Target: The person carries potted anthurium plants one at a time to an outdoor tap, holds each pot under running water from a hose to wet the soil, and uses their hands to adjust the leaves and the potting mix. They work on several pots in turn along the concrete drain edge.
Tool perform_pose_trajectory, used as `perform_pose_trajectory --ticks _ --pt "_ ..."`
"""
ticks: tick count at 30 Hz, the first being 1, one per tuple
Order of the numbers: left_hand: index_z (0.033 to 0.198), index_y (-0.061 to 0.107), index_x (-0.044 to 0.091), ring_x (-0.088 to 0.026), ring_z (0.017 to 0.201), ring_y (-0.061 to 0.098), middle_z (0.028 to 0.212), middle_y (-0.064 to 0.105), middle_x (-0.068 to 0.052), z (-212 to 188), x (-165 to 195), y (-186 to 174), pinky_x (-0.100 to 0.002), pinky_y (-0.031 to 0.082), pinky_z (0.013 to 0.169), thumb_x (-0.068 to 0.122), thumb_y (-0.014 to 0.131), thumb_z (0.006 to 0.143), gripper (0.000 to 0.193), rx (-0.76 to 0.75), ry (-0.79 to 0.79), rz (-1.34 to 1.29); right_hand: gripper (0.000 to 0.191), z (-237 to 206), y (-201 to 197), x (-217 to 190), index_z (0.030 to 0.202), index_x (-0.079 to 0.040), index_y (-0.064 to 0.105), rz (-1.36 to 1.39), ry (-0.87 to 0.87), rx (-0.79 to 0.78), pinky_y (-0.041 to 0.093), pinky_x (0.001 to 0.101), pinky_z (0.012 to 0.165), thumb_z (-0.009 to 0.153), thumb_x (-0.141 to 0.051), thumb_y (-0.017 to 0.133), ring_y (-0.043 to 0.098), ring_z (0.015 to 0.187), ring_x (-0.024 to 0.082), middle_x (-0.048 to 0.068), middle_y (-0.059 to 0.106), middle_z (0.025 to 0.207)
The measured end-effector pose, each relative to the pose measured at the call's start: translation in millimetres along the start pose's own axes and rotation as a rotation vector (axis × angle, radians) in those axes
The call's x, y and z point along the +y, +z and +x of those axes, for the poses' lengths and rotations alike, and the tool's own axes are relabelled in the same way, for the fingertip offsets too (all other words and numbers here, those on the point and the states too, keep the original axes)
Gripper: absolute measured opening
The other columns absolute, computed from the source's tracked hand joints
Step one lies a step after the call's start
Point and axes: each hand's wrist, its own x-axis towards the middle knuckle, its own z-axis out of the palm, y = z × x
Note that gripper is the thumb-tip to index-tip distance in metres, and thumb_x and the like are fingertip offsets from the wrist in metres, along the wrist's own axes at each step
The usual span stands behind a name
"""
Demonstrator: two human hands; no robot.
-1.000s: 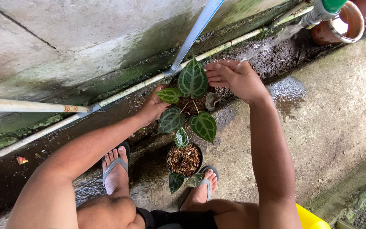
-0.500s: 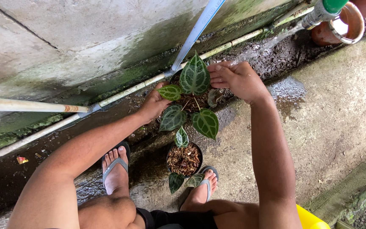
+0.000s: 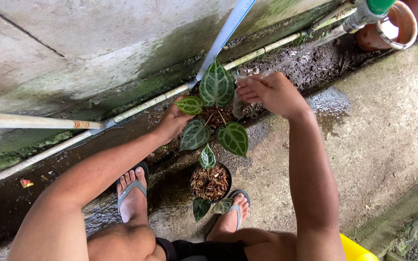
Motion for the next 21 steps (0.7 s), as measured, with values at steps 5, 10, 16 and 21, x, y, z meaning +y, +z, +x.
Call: perform_pose_trajectory --ticks 5,10,16,21 --pt "0.145 0.046 0.018 -0.023 0.120 0.063 0.132 0.066 -0.005 -7.3 -0.6 -2.6 -0.046 0.056 0.105 0.011 0.065 0.096 0.054 0.033 -0.109 0.151 0.032 4.0 3.5 3.1 0.125 0.004 0.066 0.083 -0.040 0.030 0.064 0.0371 0.096 0.107 -0.014 0.047 0.076 0.108 0.026 0.020 0.075 0.117" --pt "0.146 0.042 0.018 -0.020 0.120 0.064 0.135 0.062 -0.005 -6.6 3.6 -0.1 -0.039 0.061 0.099 0.017 0.063 0.100 0.050 -0.012 -0.108 0.176 0.032 4.5 4.6 7.5 0.125 0.004 0.068 0.143 -0.019 0.022 0.064 0.0370 0.095 0.105 -0.013 0.049 0.077 0.106 0.026 0.020 0.075 0.117" --pt "0.146 0.044 0.014 -0.023 0.119 0.065 0.135 0.058 -0.010 1.8 10.0 0.2 -0.037 0.062 0.094 0.013 0.061 0.099 0.050 -0.057 -0.034 0.268 0.030 7.7 5.7 16.9 0.128 0.002 0.067 0.180 0.019 0.064 0.064 0.0369 0.093 0.103 -0.011 0.055 0.076 0.101 0.026 0.019 0.076 0.114" --pt "0.147 0.039 0.011 -0.023 0.124 0.062 0.139 0.054 -0.009 10.7 14.5 -7.4 -0.038 0.063 0.094 0.009 0.060 0.099 0.053 -0.144 0.056 0.238 0.029 3.3 -4.1 17.0 0.121 0.003 0.071 0.157 0.016 0.088 0.064 0.0340 0.094 0.105 -0.014 0.054 0.078 0.101 0.022 0.017 0.077 0.112"
